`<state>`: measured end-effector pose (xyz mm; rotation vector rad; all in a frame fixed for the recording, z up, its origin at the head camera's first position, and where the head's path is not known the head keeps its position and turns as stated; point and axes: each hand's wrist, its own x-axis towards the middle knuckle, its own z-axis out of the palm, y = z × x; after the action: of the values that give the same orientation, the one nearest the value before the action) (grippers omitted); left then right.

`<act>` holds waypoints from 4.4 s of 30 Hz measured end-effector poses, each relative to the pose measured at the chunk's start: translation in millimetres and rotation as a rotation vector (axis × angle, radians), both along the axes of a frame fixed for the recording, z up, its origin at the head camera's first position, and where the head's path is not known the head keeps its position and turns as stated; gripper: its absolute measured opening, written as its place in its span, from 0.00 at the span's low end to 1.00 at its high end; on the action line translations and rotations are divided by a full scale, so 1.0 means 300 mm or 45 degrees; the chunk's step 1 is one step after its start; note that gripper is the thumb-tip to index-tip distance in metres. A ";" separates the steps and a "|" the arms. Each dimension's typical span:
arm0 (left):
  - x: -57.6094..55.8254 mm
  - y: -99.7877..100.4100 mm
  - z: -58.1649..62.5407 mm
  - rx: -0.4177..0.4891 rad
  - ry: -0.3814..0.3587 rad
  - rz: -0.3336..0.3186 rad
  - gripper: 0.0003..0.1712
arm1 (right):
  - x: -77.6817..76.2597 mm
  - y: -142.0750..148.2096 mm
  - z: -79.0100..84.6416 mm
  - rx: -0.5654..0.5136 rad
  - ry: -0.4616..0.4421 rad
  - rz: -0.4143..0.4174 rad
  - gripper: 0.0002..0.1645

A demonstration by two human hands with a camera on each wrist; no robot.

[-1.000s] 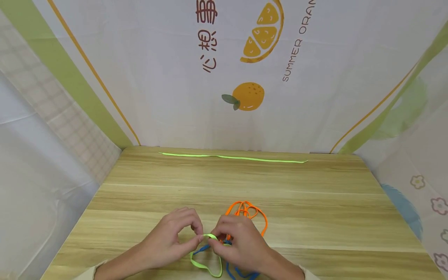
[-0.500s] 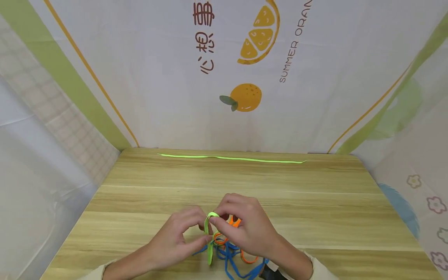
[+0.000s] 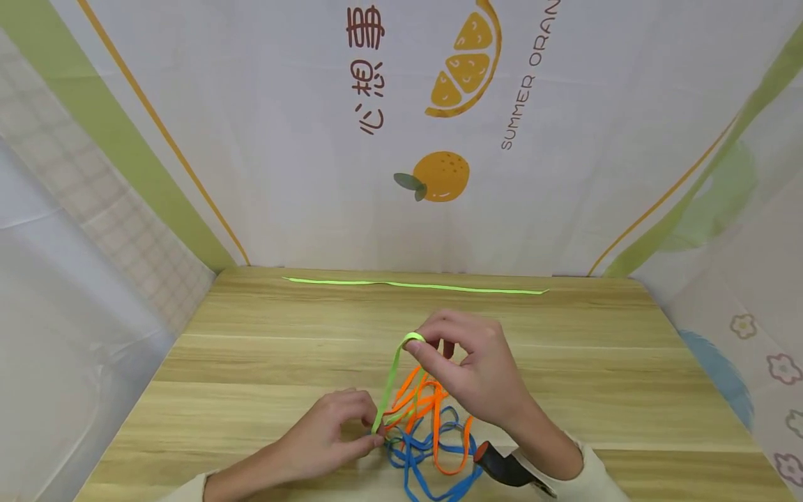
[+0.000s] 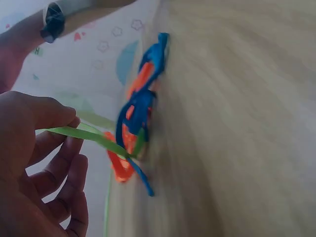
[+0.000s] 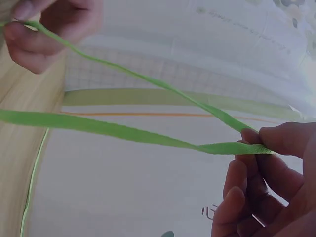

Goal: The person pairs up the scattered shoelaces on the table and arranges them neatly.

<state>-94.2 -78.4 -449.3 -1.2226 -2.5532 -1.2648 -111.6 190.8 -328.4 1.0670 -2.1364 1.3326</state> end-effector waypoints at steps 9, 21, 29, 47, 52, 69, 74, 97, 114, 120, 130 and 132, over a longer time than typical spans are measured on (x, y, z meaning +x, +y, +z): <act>-0.005 -0.035 -0.051 -0.065 0.006 0.007 0.03 | -0.021 0.073 0.025 -0.107 0.034 -0.050 0.22; -0.029 -0.173 -0.035 0.101 -0.183 -0.266 0.07 | -0.004 0.199 -0.005 -0.003 -0.262 -0.200 0.18; -0.061 -0.297 0.020 0.092 -0.351 -0.002 0.03 | 0.011 0.289 -0.060 0.027 -0.418 -0.189 0.17; -0.126 -0.388 0.063 0.764 -0.473 0.263 0.12 | -0.025 0.313 -0.268 0.010 -0.810 0.296 0.15; -0.148 -0.403 0.065 0.998 -0.561 0.266 0.17 | -0.036 0.309 -0.312 0.035 -0.876 0.356 0.13; -0.229 -0.501 0.057 1.349 -0.801 0.459 0.19 | -0.025 0.436 -0.327 0.076 -0.888 0.366 0.16; -0.245 -0.526 0.041 1.401 -0.832 0.491 0.19 | -0.023 0.481 -0.328 0.069 -0.904 0.356 0.18; -0.281 -0.580 0.017 1.357 -0.873 0.597 0.19 | -0.041 0.769 -0.418 -0.211 -1.068 0.394 0.33; -0.289 -0.582 0.018 1.290 -0.821 0.626 0.19 | -0.054 0.857 -0.436 -0.574 -1.082 0.421 0.36; -0.290 -0.578 0.019 1.255 -0.814 0.656 0.19 | -0.052 0.848 -0.428 -0.729 -1.059 0.171 0.31; -0.292 -0.568 0.023 1.227 -0.817 0.679 0.20 | -0.056 0.837 -0.421 -1.079 -1.104 0.080 0.27; -0.294 -0.566 0.024 1.213 -0.812 0.690 0.19 | -0.058 0.838 -0.419 -1.112 -1.102 0.076 0.27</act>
<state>-182.5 -248.0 -442.1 0.0650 -1.7901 -2.4588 -129.1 442.1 -454.0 0.1789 -1.5750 2.7184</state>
